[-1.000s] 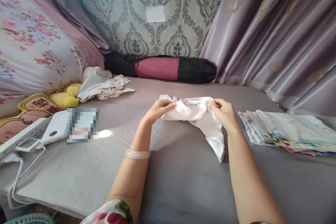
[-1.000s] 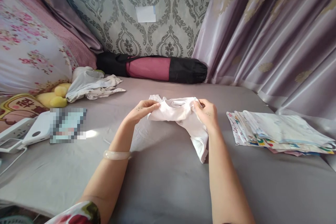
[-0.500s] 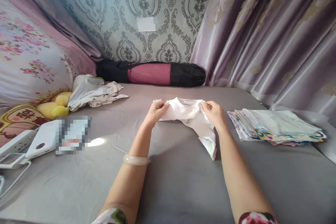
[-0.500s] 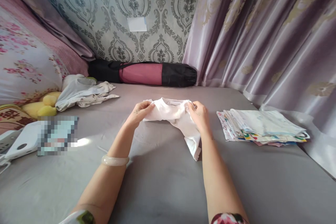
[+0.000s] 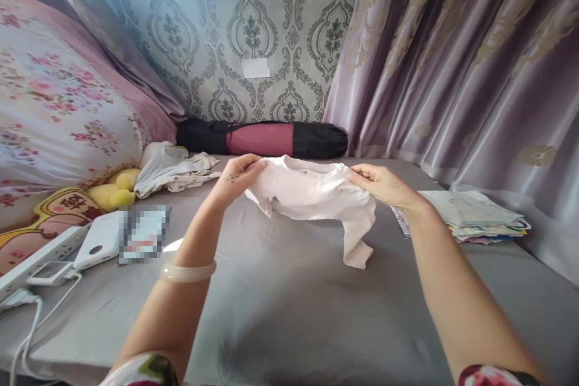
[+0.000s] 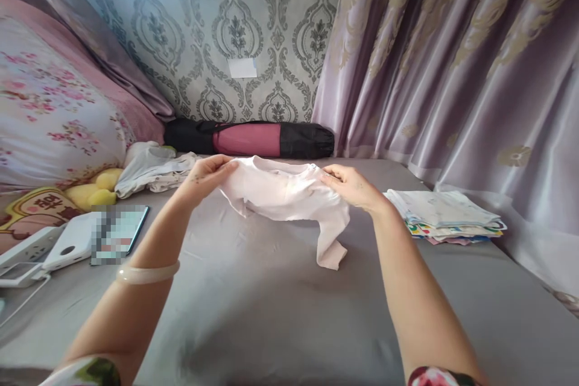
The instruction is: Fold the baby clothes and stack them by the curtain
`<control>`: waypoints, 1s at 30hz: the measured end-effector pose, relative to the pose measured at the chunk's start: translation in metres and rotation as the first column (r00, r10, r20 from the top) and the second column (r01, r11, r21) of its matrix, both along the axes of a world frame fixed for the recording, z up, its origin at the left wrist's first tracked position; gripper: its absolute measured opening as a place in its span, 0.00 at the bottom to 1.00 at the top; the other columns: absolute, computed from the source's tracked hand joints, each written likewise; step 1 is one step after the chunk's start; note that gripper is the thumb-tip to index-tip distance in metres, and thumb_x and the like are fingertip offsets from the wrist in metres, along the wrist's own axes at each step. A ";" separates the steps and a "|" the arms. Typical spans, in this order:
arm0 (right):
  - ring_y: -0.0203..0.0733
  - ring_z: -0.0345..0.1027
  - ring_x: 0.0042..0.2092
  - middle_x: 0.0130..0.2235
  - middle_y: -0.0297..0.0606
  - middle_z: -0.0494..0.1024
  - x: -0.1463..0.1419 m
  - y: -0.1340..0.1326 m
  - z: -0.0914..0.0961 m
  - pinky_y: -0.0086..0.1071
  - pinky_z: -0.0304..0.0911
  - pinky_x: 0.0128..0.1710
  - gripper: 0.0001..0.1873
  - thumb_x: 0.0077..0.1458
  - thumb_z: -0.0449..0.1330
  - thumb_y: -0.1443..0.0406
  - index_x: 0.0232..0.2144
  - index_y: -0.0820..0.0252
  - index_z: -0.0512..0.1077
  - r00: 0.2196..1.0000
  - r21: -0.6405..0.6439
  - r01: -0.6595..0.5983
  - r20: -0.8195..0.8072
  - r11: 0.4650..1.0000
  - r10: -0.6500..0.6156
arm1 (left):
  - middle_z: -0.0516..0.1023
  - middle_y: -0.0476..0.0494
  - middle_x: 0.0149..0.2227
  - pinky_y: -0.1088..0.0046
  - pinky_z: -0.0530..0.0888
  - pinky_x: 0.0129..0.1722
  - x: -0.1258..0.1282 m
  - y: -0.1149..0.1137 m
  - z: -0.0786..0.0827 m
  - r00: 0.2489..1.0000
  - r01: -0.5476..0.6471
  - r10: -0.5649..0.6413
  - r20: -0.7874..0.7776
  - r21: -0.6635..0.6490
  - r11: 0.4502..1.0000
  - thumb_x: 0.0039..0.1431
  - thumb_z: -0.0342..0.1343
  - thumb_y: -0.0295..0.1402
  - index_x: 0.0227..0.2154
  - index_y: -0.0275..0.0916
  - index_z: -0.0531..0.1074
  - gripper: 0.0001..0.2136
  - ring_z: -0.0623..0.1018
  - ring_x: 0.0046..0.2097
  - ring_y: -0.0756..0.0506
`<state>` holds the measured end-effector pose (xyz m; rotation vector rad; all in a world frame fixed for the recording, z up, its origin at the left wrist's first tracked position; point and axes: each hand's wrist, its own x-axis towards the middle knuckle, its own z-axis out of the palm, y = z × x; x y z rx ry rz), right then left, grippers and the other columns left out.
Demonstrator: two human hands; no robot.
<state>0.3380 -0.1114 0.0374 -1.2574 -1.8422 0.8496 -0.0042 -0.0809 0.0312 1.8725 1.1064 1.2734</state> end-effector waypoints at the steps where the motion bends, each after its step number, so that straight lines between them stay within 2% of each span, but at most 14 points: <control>1: 0.46 0.72 0.44 0.44 0.40 0.80 0.001 -0.004 0.012 0.36 0.68 0.42 0.26 0.51 0.62 0.46 0.43 0.57 0.76 1.000 0.001 -0.011 0.004 1.000 0.011 | 0.73 0.48 0.28 0.78 0.61 0.25 -0.005 -0.003 0.010 0.999 0.004 -0.003 -0.038 0.028 1.000 0.55 0.57 0.46 0.33 0.36 0.76 0.16 0.67 0.28 0.51; 5: 0.45 0.73 0.39 0.39 0.39 0.81 0.001 -0.020 0.066 0.36 0.69 0.37 0.26 0.46 0.65 0.45 0.42 0.54 0.78 0.996 0.008 0.008 0.086 1.000 -0.009 | 0.73 0.48 0.27 0.78 0.61 0.23 -0.021 -0.014 0.056 0.986 0.024 -0.004 -0.167 0.121 0.992 0.55 0.57 0.47 0.34 0.36 0.77 0.17 0.68 0.27 0.51; 8: 0.43 0.73 0.35 0.36 0.39 0.81 0.001 -0.029 0.102 0.34 0.68 0.32 0.24 0.44 0.66 0.45 0.38 0.53 0.79 0.986 0.081 0.070 0.147 0.994 -0.081 | 0.74 0.48 0.26 0.78 0.61 0.23 -0.027 -0.019 0.090 0.971 0.004 0.047 -0.236 0.212 0.977 0.55 0.58 0.46 0.34 0.37 0.78 0.16 0.68 0.27 0.51; 10: 0.42 0.72 0.33 0.34 0.39 0.81 0.001 -0.031 0.118 0.33 0.66 0.30 0.24 0.44 0.66 0.45 0.37 0.53 0.79 0.979 0.150 0.108 0.155 0.983 -0.131 | 0.74 0.49 0.26 0.78 0.61 0.23 -0.028 -0.019 0.106 0.967 -0.027 0.091 -0.237 0.262 0.965 0.55 0.58 0.46 0.35 0.38 0.79 0.15 0.68 0.26 0.51; 12: 0.41 0.71 0.32 0.32 0.38 0.80 0.002 -0.029 0.125 0.32 0.65 0.28 0.24 0.44 0.66 0.44 0.35 0.54 0.79 0.972 0.208 0.131 0.166 0.969 -0.167 | 0.73 0.49 0.25 0.77 0.61 0.23 -0.028 -0.015 0.115 0.963 -0.053 0.122 -0.238 0.278 0.959 0.55 0.58 0.45 0.33 0.39 0.79 0.14 0.69 0.26 0.51; 17: 0.41 0.69 0.29 0.27 0.36 0.77 0.004 -0.013 0.121 0.34 0.63 0.27 0.22 0.44 0.65 0.44 0.28 0.54 0.78 0.934 0.245 0.133 0.294 0.960 -0.204 | 0.72 0.48 0.22 0.76 0.62 0.23 -0.025 0.003 0.114 0.935 -0.005 0.087 -0.343 0.234 0.972 0.51 0.61 0.44 0.25 0.38 0.77 0.13 0.69 0.25 0.51; 19: 0.43 0.70 0.31 0.29 0.37 0.78 0.005 -0.007 0.120 0.36 0.64 0.29 0.21 0.46 0.64 0.44 0.30 0.54 0.78 0.938 0.297 0.170 0.243 0.939 -0.247 | 0.73 0.48 0.23 0.76 0.63 0.23 -0.022 0.009 0.113 0.952 -0.035 0.110 -0.286 0.254 0.967 0.51 0.61 0.44 0.26 0.38 0.78 0.13 0.70 0.26 0.50; 21: 0.45 0.71 0.33 0.31 0.38 0.79 0.005 -0.002 0.120 0.37 0.65 0.31 0.22 0.48 0.63 0.44 0.32 0.54 0.78 0.947 0.363 0.198 0.171 0.911 -0.273 | 0.74 0.47 0.24 0.75 0.66 0.26 -0.018 0.013 0.113 0.969 -0.129 0.189 -0.160 0.329 0.936 0.51 0.60 0.44 0.28 0.37 0.78 0.14 0.72 0.28 0.48; 23: 0.46 0.72 0.35 0.33 0.39 0.79 0.004 0.004 0.120 0.38 0.66 0.34 0.21 0.47 0.63 0.44 0.30 0.55 0.78 0.952 0.401 0.155 0.185 0.903 -0.246 | 0.75 0.46 0.26 0.73 0.70 0.30 -0.013 0.017 0.112 0.969 -0.161 0.222 -0.111 0.400 0.902 0.50 0.61 0.44 0.28 0.37 0.78 0.13 0.73 0.32 0.46; 26: 0.48 0.72 0.40 0.37 0.39 0.79 0.001 0.012 0.117 0.40 0.66 0.40 0.19 0.46 0.64 0.46 0.27 0.54 0.78 0.952 0.492 0.097 0.207 0.865 -0.224 | 0.76 0.44 0.29 0.71 0.72 0.38 -0.009 0.023 0.110 0.974 -0.088 0.171 -0.149 0.447 0.890 0.46 0.65 0.42 0.25 0.38 0.77 0.12 0.75 0.37 0.45; 28: 0.48 0.71 0.43 0.39 0.39 0.79 -0.002 0.019 0.114 0.41 0.66 0.43 0.19 0.49 0.62 0.46 0.28 0.53 0.78 0.956 0.562 0.152 0.126 0.813 -0.265 | 0.77 0.44 0.32 0.70 0.72 0.39 -0.008 0.029 0.107 0.986 -0.109 0.154 -0.065 0.445 0.889 0.47 0.64 0.43 0.26 0.38 0.77 0.13 0.75 0.39 0.45; 30: 0.48 0.71 0.42 0.38 0.39 0.79 -0.006 0.025 0.109 0.41 0.66 0.43 0.19 0.49 0.62 0.46 0.28 0.54 0.78 0.955 0.552 0.160 0.122 0.818 -0.269 | 0.77 0.44 0.32 0.70 0.72 0.38 -0.008 0.034 0.104 0.993 -0.109 0.118 -0.002 0.378 0.919 0.47 0.64 0.44 0.27 0.37 0.78 0.13 0.76 0.39 0.44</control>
